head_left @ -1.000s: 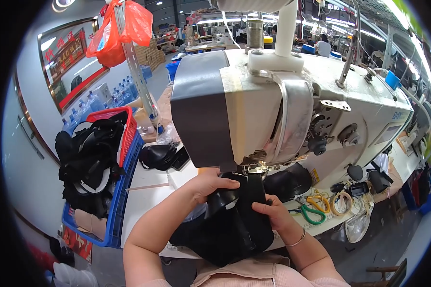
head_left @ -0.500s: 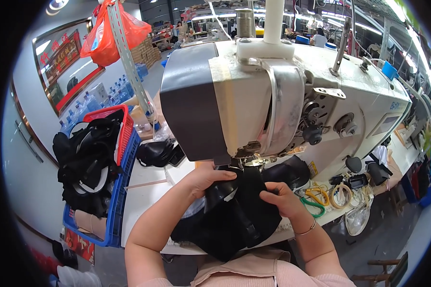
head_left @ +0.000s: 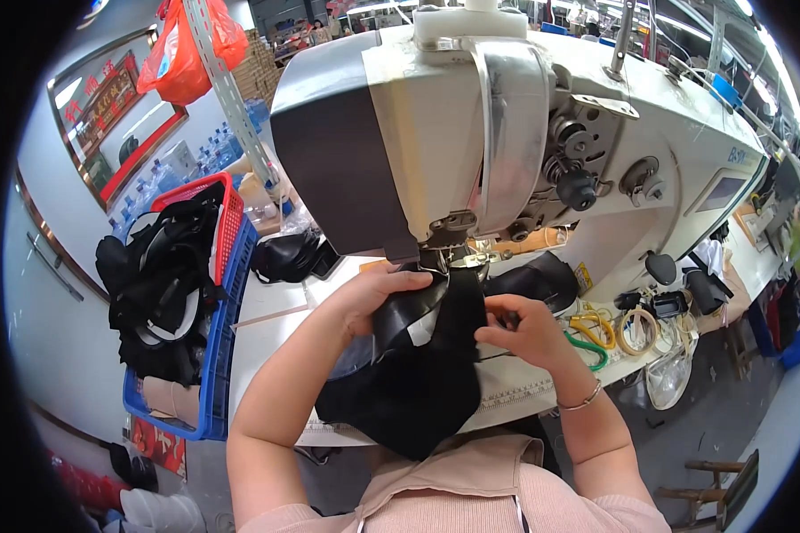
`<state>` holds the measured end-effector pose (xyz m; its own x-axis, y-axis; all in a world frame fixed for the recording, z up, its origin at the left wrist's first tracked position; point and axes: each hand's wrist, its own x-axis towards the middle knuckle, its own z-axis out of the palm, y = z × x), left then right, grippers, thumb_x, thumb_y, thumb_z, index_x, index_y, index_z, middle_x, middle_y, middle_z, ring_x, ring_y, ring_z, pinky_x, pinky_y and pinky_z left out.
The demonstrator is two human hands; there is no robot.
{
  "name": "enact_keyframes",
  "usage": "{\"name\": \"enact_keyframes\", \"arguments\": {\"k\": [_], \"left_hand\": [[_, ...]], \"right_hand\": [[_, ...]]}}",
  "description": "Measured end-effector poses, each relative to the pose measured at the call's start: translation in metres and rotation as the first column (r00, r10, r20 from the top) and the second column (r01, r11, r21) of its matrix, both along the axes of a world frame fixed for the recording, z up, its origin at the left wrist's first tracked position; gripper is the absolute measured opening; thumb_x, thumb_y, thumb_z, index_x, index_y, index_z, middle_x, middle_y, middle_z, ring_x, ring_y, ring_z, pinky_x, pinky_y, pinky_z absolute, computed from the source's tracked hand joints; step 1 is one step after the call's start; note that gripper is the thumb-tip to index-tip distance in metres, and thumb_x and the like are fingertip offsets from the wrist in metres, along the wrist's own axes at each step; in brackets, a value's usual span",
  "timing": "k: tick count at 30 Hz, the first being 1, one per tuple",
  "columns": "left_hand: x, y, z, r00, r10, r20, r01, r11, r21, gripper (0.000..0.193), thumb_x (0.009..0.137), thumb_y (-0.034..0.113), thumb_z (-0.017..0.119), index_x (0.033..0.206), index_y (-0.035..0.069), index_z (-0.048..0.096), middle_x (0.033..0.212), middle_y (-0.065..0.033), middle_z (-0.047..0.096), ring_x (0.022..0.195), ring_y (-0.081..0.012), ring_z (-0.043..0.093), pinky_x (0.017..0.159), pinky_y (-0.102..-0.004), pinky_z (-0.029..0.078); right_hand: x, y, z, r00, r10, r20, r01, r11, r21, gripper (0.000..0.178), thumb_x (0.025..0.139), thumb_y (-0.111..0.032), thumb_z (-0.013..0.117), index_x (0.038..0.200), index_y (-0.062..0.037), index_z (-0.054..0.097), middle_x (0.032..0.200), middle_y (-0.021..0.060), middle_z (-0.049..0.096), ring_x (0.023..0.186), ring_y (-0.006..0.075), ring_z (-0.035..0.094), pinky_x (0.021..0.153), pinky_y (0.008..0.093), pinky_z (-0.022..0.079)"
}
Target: Stitching together various components of a shoe upper using an industrial sewing machine.
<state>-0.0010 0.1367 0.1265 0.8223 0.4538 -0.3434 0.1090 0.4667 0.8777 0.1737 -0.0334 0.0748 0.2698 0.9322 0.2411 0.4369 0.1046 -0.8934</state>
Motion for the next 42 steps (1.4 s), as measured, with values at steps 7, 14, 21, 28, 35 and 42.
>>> {"name": "enact_keyframes", "arguments": {"k": [7,14,21,28,35,42], "left_hand": [[-0.005,0.001,0.013,0.991,-0.108,-0.081,0.107,0.994,-0.016,0.032,0.079,0.015,0.066,0.106,0.002,0.056,0.092,-0.0104,0.064,0.076,-0.0176,0.064,0.07,-0.0306,0.054],[-0.002,0.006,-0.006,0.982,-0.122,-0.144,0.126,0.992,0.02,0.044,0.074,0.008,0.068,0.114,0.004,0.051,0.1,-0.0074,0.061,0.086,-0.017,0.061,0.079,-0.0308,0.05],[0.0,-0.002,0.0,0.986,-0.115,-0.123,0.13,0.984,0.125,0.043,0.071,0.008,0.07,0.111,0.002,0.056,0.099,-0.0091,0.063,0.09,-0.0191,0.06,0.082,-0.0312,0.048],[-0.001,-0.003,-0.001,0.99,-0.083,-0.114,0.098,0.986,0.133,0.045,0.07,0.005,0.071,0.112,0.002,0.055,0.102,-0.0089,0.061,0.092,-0.0181,0.059,0.082,-0.0307,0.048],[0.002,-0.008,0.0,0.995,0.002,-0.104,0.017,0.983,0.185,0.041,0.071,0.006,0.07,0.109,0.002,0.057,0.098,-0.0088,0.062,0.089,-0.0168,0.06,0.081,-0.0289,0.048],[0.004,-0.01,-0.002,0.992,0.074,-0.103,-0.051,0.976,0.21,0.028,0.071,0.008,0.071,0.097,0.003,0.062,0.09,-0.0056,0.064,0.083,-0.0147,0.06,0.077,-0.0267,0.047]], "right_hand": [[-0.016,0.006,-0.012,0.967,0.063,-0.248,-0.078,0.996,-0.052,0.024,0.078,-0.011,0.069,0.098,-0.0002,0.061,0.074,-0.0023,0.057,0.065,0.0031,0.047,0.06,0.0206,0.042],[-0.031,0.007,-0.012,0.773,0.244,-0.586,-0.284,0.959,0.025,0.023,0.081,-0.004,0.065,0.104,0.0015,0.061,0.091,0.0013,0.064,0.08,0.0064,0.057,0.073,0.0216,0.048],[-0.033,0.005,-0.014,0.648,0.267,-0.713,-0.284,0.954,0.099,0.023,0.081,-0.004,0.065,0.103,0.0021,0.061,0.092,0.004,0.065,0.08,0.0088,0.06,0.073,0.0231,0.05],[-0.027,0.008,-0.016,0.638,0.282,-0.716,-0.319,0.944,0.086,0.023,0.08,-0.001,0.065,0.102,0.0014,0.061,0.092,0.0054,0.065,0.081,0.0107,0.061,0.074,0.0243,0.051],[-0.018,0.012,-0.008,0.634,0.304,-0.711,-0.356,0.931,0.081,0.021,0.082,-0.008,0.065,0.1,0.0014,0.062,0.089,0.003,0.064,0.079,0.0082,0.06,0.072,0.0225,0.05],[-0.007,0.019,-0.004,0.583,0.295,-0.757,-0.361,0.929,0.084,0.023,0.081,-0.006,0.066,0.102,0.0022,0.061,0.09,0.0047,0.064,0.079,0.0093,0.061,0.072,0.0226,0.05]]}}
